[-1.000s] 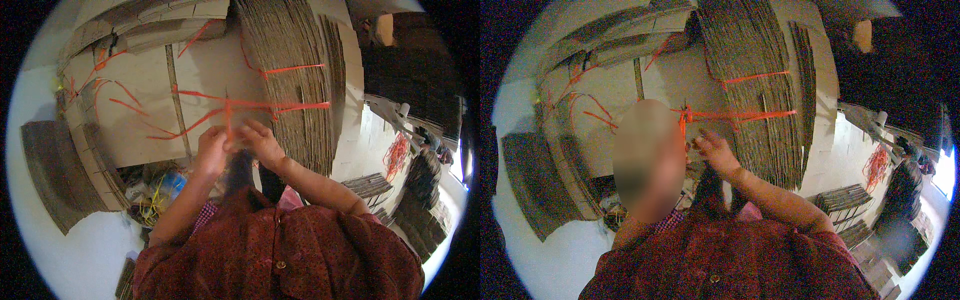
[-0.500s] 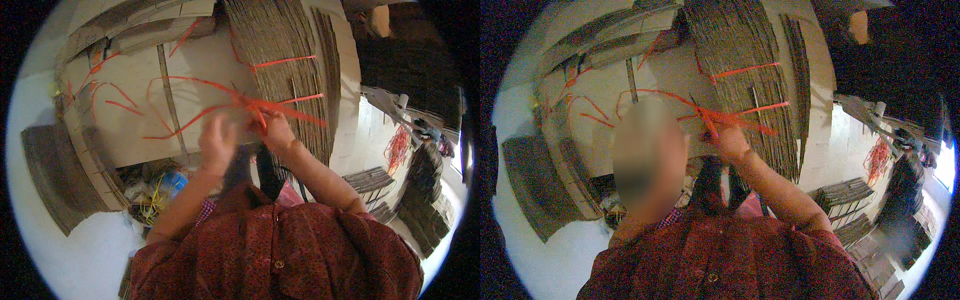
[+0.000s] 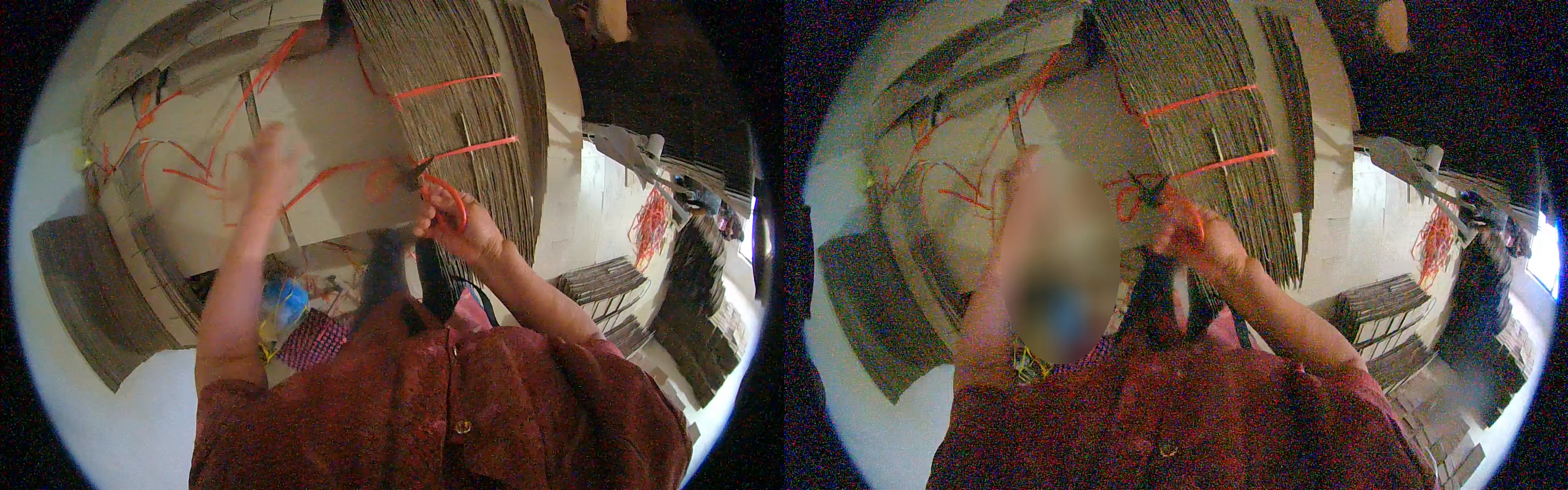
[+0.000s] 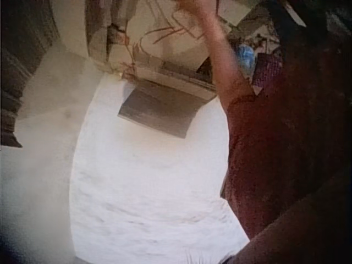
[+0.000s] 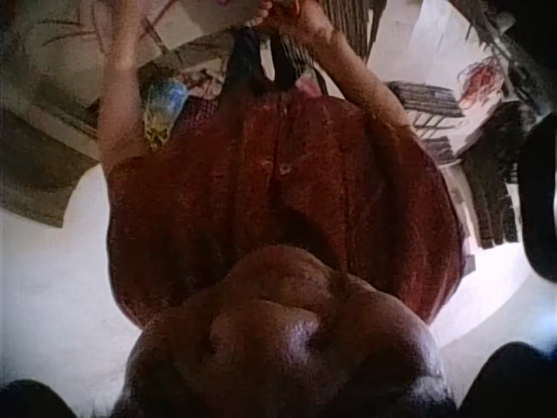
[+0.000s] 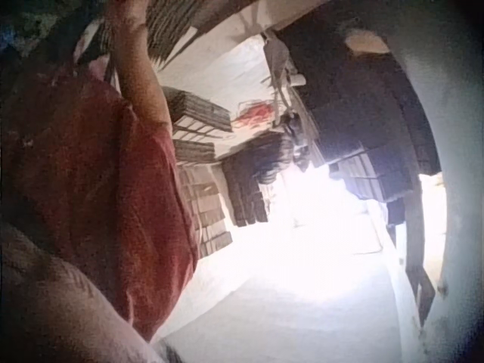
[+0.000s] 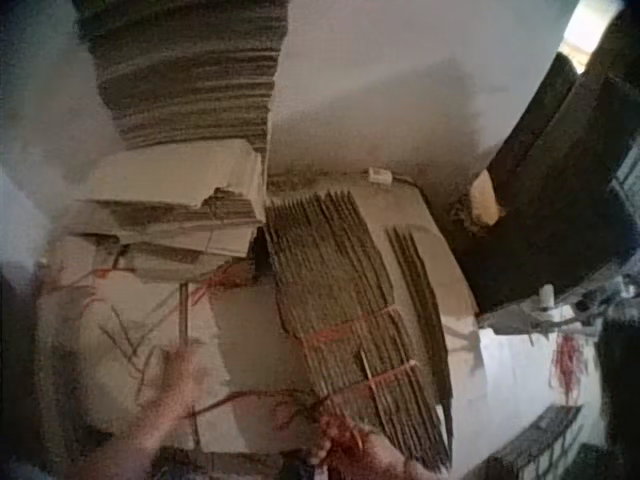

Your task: The person gathers flat cardboard sheets, aligns them into a stack, and secures the bundle using red plastic straps. They then place the tied stack onto a larger pile and briefly handle a power cord and scissors.

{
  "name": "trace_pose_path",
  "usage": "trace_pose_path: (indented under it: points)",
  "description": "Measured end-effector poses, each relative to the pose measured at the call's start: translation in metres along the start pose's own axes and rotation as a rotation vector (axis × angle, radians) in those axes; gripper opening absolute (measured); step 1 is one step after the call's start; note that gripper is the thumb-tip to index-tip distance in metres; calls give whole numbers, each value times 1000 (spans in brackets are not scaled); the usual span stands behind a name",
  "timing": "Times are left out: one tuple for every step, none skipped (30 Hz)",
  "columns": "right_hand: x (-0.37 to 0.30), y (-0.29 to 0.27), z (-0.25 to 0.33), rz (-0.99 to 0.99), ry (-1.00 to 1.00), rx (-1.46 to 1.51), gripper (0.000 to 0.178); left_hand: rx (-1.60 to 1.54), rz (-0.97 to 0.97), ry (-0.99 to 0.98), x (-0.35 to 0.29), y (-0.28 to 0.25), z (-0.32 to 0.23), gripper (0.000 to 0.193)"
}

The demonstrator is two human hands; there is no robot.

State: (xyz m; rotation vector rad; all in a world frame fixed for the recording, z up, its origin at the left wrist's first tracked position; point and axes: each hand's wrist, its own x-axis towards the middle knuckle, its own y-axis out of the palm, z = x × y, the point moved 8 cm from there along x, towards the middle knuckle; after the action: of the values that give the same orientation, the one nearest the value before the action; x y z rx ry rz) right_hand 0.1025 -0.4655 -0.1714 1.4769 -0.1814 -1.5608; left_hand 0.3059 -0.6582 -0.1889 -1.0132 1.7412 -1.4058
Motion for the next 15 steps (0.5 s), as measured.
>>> trace_pose_path:
  points:
    - [-2,-1,-5,18,14,5,23,-215,82,112,-15,6,-41,36]
    - [-4,-2,-10,49,40,61,24,-444,190,209,-31,15,-84,38]
    - [-7,-1,-16,81,65,116,25,-809,32,386,-49,10,-105,37]
    - [-9,-5,-17,100,77,168,26,-1193,404,38,-58,41,-111,26]
    - [-10,-15,-10,46,-21,-148,28,-1524,790,-360,-88,65,-125,18]
    - [-9,-17,-2,-2,-115,-465,31,-1575,741,-456,-100,64,-132,19]
    - [-14,-19,1,-66,-100,-480,36,-1623,691,-553,-111,63,-140,20]
    - [-19,-17,5,-129,-87,-494,41,-1665,633,-650,-118,64,-144,21]
    - [-19,-16,5,-126,-118,-579,41,-1858,612,-637,-120,64,-154,20]
    - [-19,-14,5,-123,-148,-663,42,-2051,584,-619,-124,69,-162,18]
    - [-20,-14,6,-124,-181,-745,42,-1828,514,-486,-123,68,-166,17]
    - [-20,-13,5,-130,-181,-743,39,-1568,437,-377,-124,67,-170,16]
    - [-21,-13,3,-135,-180,-740,35,-1315,355,-308,-125,65,-173,16]
    - [-23,-14,4,-150,-186,-737,32,-1168,461,-269,-117,62,-175,18]
    - [-24,-13,4,-153,-185,-736,29,-1014,551,-241,-113,62,-171,20]
